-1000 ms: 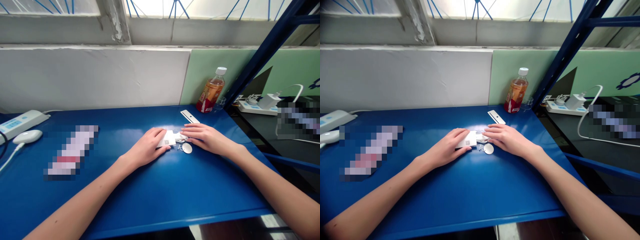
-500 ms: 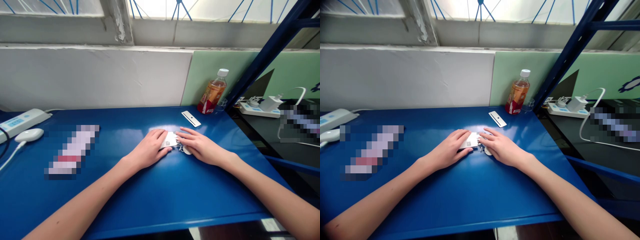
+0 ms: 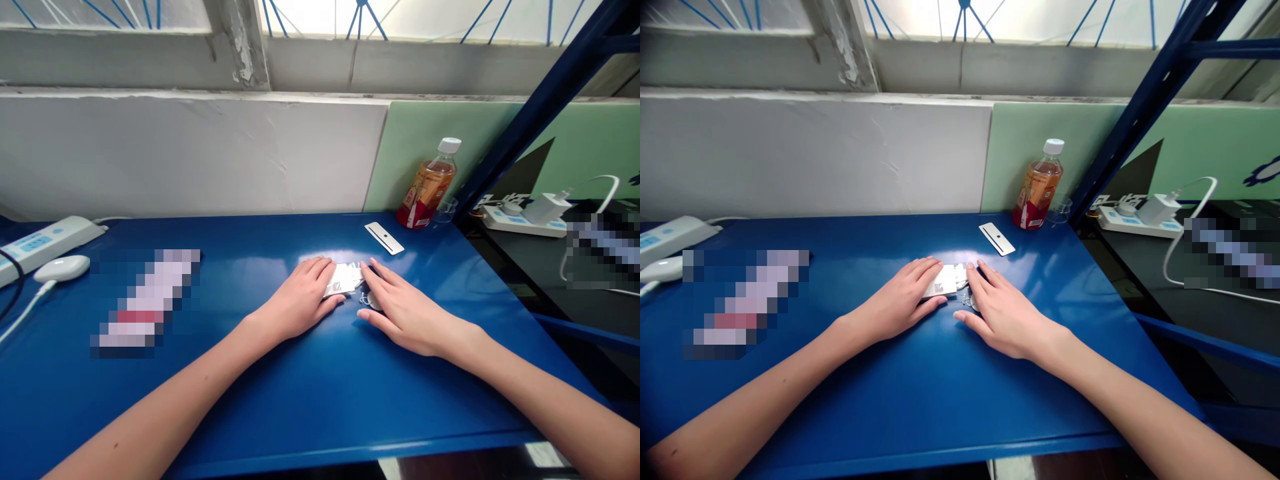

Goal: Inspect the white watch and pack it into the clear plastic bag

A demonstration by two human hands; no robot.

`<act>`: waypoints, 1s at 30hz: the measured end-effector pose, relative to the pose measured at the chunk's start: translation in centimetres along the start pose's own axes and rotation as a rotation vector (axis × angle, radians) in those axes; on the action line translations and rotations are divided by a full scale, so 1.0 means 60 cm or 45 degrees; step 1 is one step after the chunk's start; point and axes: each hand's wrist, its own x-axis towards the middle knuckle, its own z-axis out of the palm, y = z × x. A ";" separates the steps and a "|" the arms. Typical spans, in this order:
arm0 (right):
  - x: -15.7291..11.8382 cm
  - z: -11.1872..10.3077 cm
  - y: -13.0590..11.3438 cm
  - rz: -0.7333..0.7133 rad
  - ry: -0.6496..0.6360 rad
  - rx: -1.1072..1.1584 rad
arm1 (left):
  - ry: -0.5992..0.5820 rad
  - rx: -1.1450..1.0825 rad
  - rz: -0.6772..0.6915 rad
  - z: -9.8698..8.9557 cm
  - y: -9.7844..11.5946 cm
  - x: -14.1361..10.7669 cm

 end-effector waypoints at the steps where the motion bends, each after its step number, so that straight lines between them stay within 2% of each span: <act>1: 0.000 0.002 0.000 0.003 0.004 0.004 | -0.007 0.007 0.000 0.000 0.000 0.000; 8: 0.005 0.007 0.009 -0.056 0.077 0.023 | -0.029 0.002 0.017 0.002 -0.001 -0.002; 17: 0.010 0.004 -0.002 -0.121 0.155 -0.142 | -0.035 0.044 0.043 0.004 0.000 0.001; 20: 0.009 0.009 -0.005 -0.100 0.124 -0.018 | -0.031 0.049 0.048 0.005 0.000 0.001; 24: 0.006 0.014 -0.012 0.017 0.079 0.244 | -0.038 0.050 0.054 0.006 0.001 0.001; 30: 0.010 0.016 -0.027 0.060 0.036 0.353 | -0.050 0.048 0.046 0.009 0.005 0.004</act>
